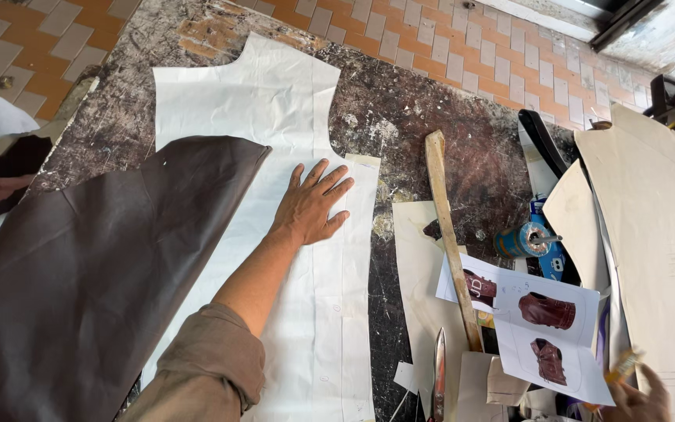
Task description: The person arranges white paper pattern pieces on a workbench, smooths and aligns them over a leather hide and backing paper, marks reference points with a pencil using a wooden straightedge, and cuts the paper patterns into strips with scissors, setting cut pieces aside.
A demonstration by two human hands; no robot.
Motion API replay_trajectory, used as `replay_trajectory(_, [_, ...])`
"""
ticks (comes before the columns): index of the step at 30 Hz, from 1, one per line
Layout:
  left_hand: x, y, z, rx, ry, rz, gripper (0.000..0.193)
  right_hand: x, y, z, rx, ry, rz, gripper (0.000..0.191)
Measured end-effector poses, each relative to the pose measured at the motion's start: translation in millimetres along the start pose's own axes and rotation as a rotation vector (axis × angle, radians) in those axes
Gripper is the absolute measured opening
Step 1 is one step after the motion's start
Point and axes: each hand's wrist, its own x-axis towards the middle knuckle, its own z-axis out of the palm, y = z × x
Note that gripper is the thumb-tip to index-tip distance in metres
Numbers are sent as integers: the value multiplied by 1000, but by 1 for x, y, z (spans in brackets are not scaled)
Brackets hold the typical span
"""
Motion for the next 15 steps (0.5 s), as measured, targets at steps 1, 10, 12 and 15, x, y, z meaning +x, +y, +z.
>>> replay_trajectory(1, [0, -1, 2, 0, -5, -1, 66, 7, 5, -6, 113, 17, 55, 42])
replay_trajectory(10, [2, -4, 10, 62, -59, -19, 68, -8, 7, -36, 1292, -160, -148, 28])
replay_trajectory(12, [3, -4, 11, 55, -59, -21, 68, -39, -23, 3, 576, 20, -453, 42])
replay_trajectory(15, [7, -7, 11, 54, -65, -19, 69, -58, -102, 70, 642, -121, -401, 27])
